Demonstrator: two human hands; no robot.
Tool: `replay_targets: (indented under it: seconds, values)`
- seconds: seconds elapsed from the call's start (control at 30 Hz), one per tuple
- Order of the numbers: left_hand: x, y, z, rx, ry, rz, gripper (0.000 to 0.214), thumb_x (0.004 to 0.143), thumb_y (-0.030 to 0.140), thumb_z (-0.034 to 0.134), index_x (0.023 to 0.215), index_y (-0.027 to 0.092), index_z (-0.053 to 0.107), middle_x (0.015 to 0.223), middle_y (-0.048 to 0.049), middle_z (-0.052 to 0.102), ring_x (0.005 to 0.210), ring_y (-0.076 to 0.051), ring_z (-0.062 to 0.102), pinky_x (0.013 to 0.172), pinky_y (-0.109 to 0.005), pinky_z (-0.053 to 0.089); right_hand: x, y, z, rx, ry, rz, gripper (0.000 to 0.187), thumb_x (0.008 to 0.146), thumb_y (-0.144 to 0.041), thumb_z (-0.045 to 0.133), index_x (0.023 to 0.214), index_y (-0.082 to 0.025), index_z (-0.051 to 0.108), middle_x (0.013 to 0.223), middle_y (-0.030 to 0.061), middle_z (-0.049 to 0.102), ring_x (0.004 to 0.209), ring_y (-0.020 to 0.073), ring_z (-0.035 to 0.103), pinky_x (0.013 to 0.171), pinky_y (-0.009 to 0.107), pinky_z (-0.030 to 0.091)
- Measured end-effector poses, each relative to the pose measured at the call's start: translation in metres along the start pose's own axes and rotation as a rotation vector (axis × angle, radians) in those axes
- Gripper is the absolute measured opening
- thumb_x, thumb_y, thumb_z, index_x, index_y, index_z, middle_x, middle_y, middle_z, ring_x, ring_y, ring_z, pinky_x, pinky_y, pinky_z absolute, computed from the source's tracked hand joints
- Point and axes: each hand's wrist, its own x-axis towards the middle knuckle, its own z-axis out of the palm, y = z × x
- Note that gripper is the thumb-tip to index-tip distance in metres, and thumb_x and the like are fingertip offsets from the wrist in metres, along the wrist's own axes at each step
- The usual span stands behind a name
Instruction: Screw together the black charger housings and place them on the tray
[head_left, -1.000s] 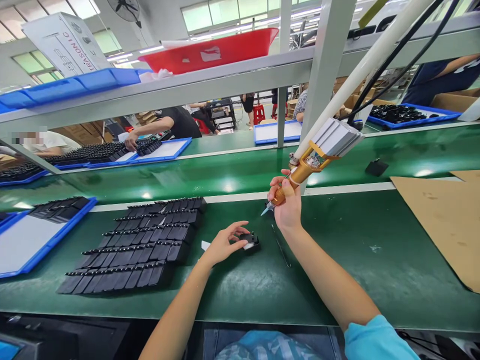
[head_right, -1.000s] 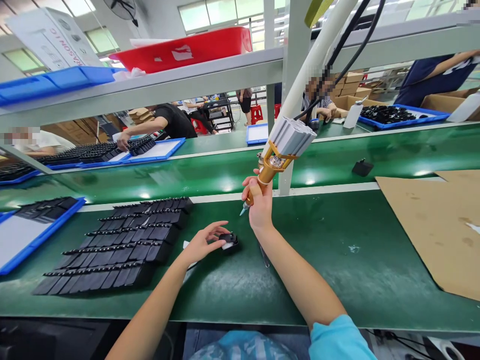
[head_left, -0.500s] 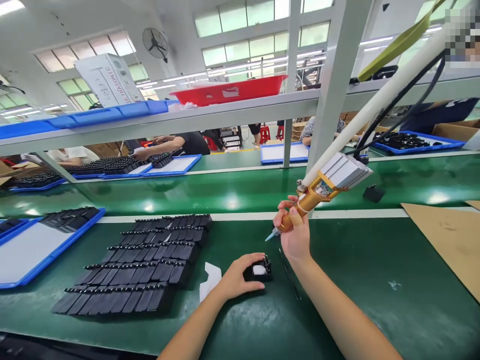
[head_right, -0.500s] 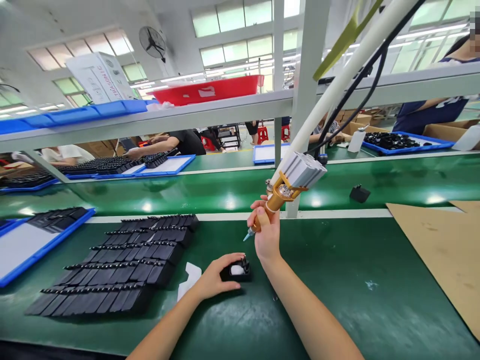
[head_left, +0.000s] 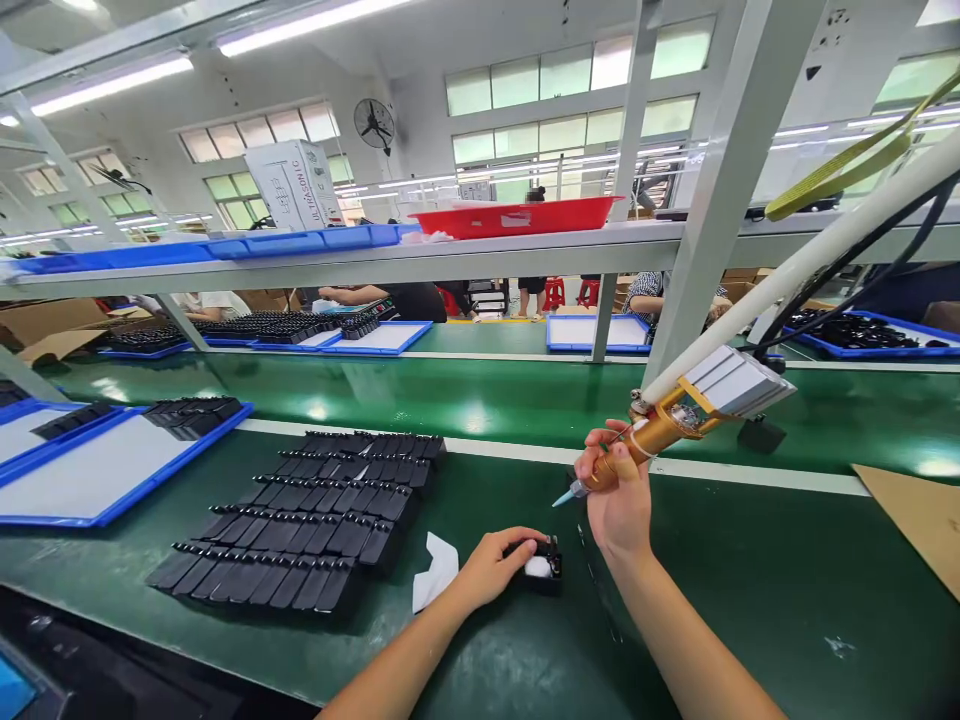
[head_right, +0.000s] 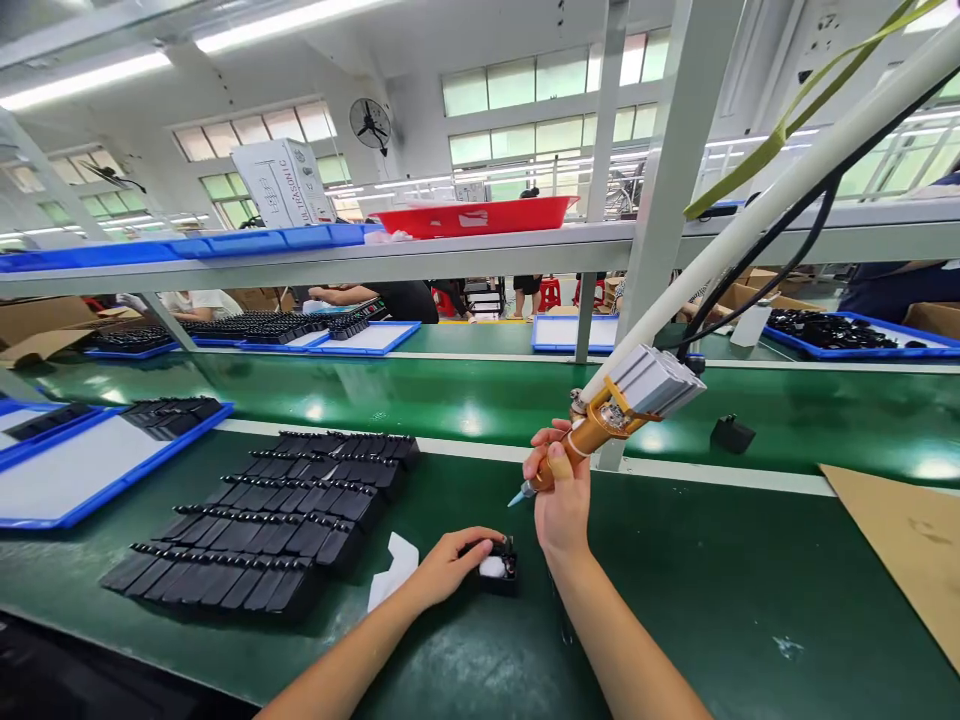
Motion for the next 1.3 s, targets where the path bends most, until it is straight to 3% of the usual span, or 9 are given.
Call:
replay_targets:
  seconds: [0.13, 0.2, 0.27, 0.33, 0.47, 0.6, 0.77, 1.07, 1.3]
  values:
    - [-0.001, 0.003, -0.001, 0.075, 0.034, -0.014, 0.036, 0.093, 0.046, 0.048, 0.108, 0.023, 0.071, 0.093, -0.0039, 0.073, 0.087, -0.02, 0.065, 0.08, -0.031, 0.047, -0.001, -0.001, 0.0, 0.0, 0.001, 0.003, 0.023, 0.083, -0.035, 0.061, 0.103, -0.026, 0.056, 0.083, -0.0027, 0.056, 0.054, 0.0058, 0.049, 0.052, 0.021, 0.04]
    - [-0.004, 0.006, -0.007, 0.152, -0.069, 0.054, 0.037, 0.089, 0.049, 0.054, 0.11, 0.025, 0.071, 0.101, -0.0043, 0.071, 0.094, -0.021, 0.063, 0.085, -0.032, 0.045, -0.001, -0.002, 0.0, 0.0, -0.001, -0.001, 0.023, 0.082, -0.035, 0.061, 0.103, -0.026, 0.056, 0.082, -0.0027, 0.056, 0.053, 0.0057, 0.049, 0.052, 0.021, 0.04]
    - [-0.006, 0.007, -0.012, 0.212, -0.208, 0.116, 0.05, 0.076, 0.053, 0.07, 0.118, 0.026, 0.066, 0.109, -0.0052, 0.069, 0.099, -0.023, 0.061, 0.088, -0.032, 0.044, -0.001, -0.002, 0.0, -0.006, -0.003, -0.008, 0.023, 0.082, -0.035, 0.061, 0.103, -0.026, 0.055, 0.082, -0.0026, 0.056, 0.053, 0.006, 0.048, 0.052, 0.021, 0.04]
    - [-0.007, 0.007, -0.014, 0.272, -0.253, 0.14, 0.064, 0.063, 0.05, 0.081, 0.119, 0.024, 0.065, 0.11, -0.0062, 0.068, 0.101, -0.024, 0.059, 0.089, -0.032, 0.043, -0.001, -0.002, 0.001, -0.014, -0.004, -0.015, 0.023, 0.082, -0.036, 0.061, 0.103, -0.026, 0.056, 0.082, -0.0023, 0.056, 0.053, 0.0065, 0.048, 0.052, 0.022, 0.04]
    - [-0.006, 0.002, -0.01, 0.308, -0.122, 0.073, 0.049, 0.069, 0.047, 0.077, 0.109, 0.021, 0.066, 0.101, -0.0051, 0.069, 0.092, -0.023, 0.062, 0.081, -0.03, 0.045, -0.004, -0.003, 0.003, -0.001, -0.012, -0.005, 0.024, 0.082, -0.037, 0.062, 0.103, -0.026, 0.056, 0.082, -0.0023, 0.055, 0.052, 0.0067, 0.048, 0.051, 0.023, 0.04]
    - [-0.004, 0.002, -0.008, 0.172, 0.084, 0.007, 0.043, 0.08, 0.041, 0.067, 0.118, 0.021, 0.06, 0.096, -0.0025, 0.071, 0.08, -0.019, 0.063, 0.073, -0.029, 0.047, -0.009, -0.004, 0.007, 0.006, -0.022, -0.005, 0.027, 0.081, -0.039, 0.062, 0.104, -0.027, 0.054, 0.083, -0.0027, 0.054, 0.052, 0.0062, 0.048, 0.051, 0.023, 0.039]
    - [-0.004, 0.007, -0.013, 0.18, 0.344, 0.081, 0.042, 0.079, 0.036, 0.068, 0.118, 0.022, 0.06, 0.109, -0.006, 0.067, 0.094, -0.022, 0.063, 0.084, -0.033, 0.048, -0.013, -0.003, 0.012, 0.01, -0.039, -0.005, 0.029, 0.078, -0.044, 0.063, 0.099, -0.028, 0.052, 0.088, -0.003, 0.053, 0.051, 0.0064, 0.047, 0.05, 0.024, 0.038]
    - [-0.011, 0.027, -0.012, 0.24, 0.391, 0.159, 0.039, 0.078, 0.031, 0.068, 0.115, 0.023, 0.06, 0.103, -0.0039, 0.068, 0.087, -0.02, 0.062, 0.078, -0.03, 0.047, -0.018, -0.005, 0.015, 0.018, -0.075, 0.033, 0.032, 0.077, -0.048, 0.063, 0.098, -0.028, 0.05, 0.088, -0.0036, 0.052, 0.051, 0.0059, 0.047, 0.051, 0.025, 0.039]
    - [-0.014, 0.03, -0.012, 0.23, 0.395, 0.202, 0.037, 0.077, 0.03, 0.068, 0.113, 0.023, 0.06, 0.103, -0.0037, 0.067, 0.088, -0.019, 0.063, 0.077, -0.03, 0.047, -0.019, -0.005, 0.014, -0.014, -0.091, 0.014, 0.024, 0.081, -0.046, 0.06, 0.086, -0.027, 0.046, 0.088, -0.0046, 0.051, 0.049, 0.0048, 0.045, 0.047, 0.023, 0.036]
